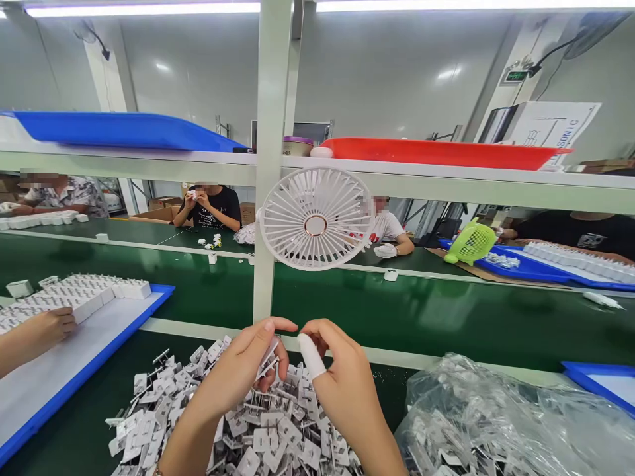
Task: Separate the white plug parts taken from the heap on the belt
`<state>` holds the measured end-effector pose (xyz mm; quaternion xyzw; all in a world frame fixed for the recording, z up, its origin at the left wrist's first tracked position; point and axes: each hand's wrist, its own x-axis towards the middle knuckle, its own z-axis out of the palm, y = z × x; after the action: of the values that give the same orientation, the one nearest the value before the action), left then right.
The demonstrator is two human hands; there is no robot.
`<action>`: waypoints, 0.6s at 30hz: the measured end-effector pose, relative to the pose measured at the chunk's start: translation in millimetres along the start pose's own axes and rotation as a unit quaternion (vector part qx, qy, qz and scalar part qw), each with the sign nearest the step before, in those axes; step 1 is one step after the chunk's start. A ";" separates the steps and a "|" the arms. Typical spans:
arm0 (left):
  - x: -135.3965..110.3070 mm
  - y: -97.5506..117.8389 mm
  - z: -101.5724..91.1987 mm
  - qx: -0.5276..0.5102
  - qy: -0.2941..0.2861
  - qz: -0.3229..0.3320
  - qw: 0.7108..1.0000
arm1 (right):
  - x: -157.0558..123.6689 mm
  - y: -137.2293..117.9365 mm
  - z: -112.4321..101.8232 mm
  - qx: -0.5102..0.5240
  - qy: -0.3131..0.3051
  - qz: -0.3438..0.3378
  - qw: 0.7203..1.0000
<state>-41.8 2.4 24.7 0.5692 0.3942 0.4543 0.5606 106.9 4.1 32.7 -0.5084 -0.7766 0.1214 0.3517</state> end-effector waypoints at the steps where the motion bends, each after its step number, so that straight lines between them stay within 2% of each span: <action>1: -0.2 0.6 1.3 -0.005 -0.002 0.001 1.000 | -1.6 -3.5 0.1 0.047 0.013 -0.015 0.999; 4: -2.8 3.3 5.5 -0.015 0.007 -0.001 1.000 | -6.0 -11.3 3.5 0.114 -0.009 -0.045 0.992; 7: -6.3 5.6 7.3 -0.014 0.020 -0.019 1.000 | -7.0 -13.8 6.4 0.085 -0.036 -0.059 0.994; 11: -9.3 7.0 7.0 -0.035 -0.008 -0.016 0.999 | -6.0 -12.2 2.2 0.080 -0.064 -0.108 0.989; 15: -11.0 8.1 7.8 -0.025 -0.016 -0.008 1.000 | -7.6 -10.2 -4.0 0.071 -0.102 -0.125 0.984; 18: -11.1 8.4 8.1 -0.026 -0.010 -0.012 1.000 | -8.3 -9.9 -4.1 0.087 -0.090 -0.139 0.982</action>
<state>-37.6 -11.0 32.5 0.5542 0.3837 0.4521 0.5841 104.6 -8.4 37.6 -0.3499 -0.8547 0.1835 0.3367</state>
